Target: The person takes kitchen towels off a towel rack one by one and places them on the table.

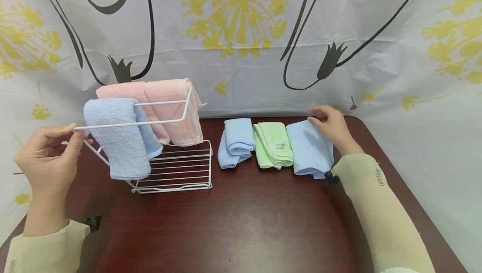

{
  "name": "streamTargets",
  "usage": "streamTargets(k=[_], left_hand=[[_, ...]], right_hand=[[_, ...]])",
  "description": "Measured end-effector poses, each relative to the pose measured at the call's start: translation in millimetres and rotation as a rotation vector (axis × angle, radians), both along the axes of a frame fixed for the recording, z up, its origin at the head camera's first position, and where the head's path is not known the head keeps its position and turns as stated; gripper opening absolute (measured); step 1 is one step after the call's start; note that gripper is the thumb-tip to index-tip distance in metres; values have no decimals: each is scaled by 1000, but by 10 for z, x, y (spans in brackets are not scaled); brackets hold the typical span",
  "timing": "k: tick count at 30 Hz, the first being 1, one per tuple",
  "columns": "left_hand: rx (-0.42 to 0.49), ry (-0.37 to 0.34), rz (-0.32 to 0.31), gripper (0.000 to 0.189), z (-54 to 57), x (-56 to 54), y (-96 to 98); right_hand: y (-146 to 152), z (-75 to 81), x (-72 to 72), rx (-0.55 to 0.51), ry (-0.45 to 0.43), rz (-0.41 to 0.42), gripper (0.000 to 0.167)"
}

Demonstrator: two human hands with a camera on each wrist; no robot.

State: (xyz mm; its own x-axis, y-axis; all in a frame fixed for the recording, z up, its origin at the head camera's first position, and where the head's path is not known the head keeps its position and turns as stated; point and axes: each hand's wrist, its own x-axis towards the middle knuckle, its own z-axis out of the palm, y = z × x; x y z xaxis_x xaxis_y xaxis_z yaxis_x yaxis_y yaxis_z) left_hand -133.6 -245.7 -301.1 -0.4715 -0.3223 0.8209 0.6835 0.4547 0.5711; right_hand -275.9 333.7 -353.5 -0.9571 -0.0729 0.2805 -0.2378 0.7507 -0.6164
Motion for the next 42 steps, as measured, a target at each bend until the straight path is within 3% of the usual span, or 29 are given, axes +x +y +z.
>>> streamTargets(k=[14, 26, 32, 42], left_hand=[[15, -8, -2, 19, -6, 0, 6], [42, 14, -15, 18, -13, -3, 22], [42, 11, -10, 19, -25, -11, 22], [58, 10, -8, 19, -19, -11, 29]], right_hand=[[-525, 220, -29, -21, 93, 184, 31], [-1133, 576, -113, -62, 114, 274, 30], [-1457, 722, -37, -99, 121, 344, 32], [-2042, 953, 216, -190, 251, 502, 30]])
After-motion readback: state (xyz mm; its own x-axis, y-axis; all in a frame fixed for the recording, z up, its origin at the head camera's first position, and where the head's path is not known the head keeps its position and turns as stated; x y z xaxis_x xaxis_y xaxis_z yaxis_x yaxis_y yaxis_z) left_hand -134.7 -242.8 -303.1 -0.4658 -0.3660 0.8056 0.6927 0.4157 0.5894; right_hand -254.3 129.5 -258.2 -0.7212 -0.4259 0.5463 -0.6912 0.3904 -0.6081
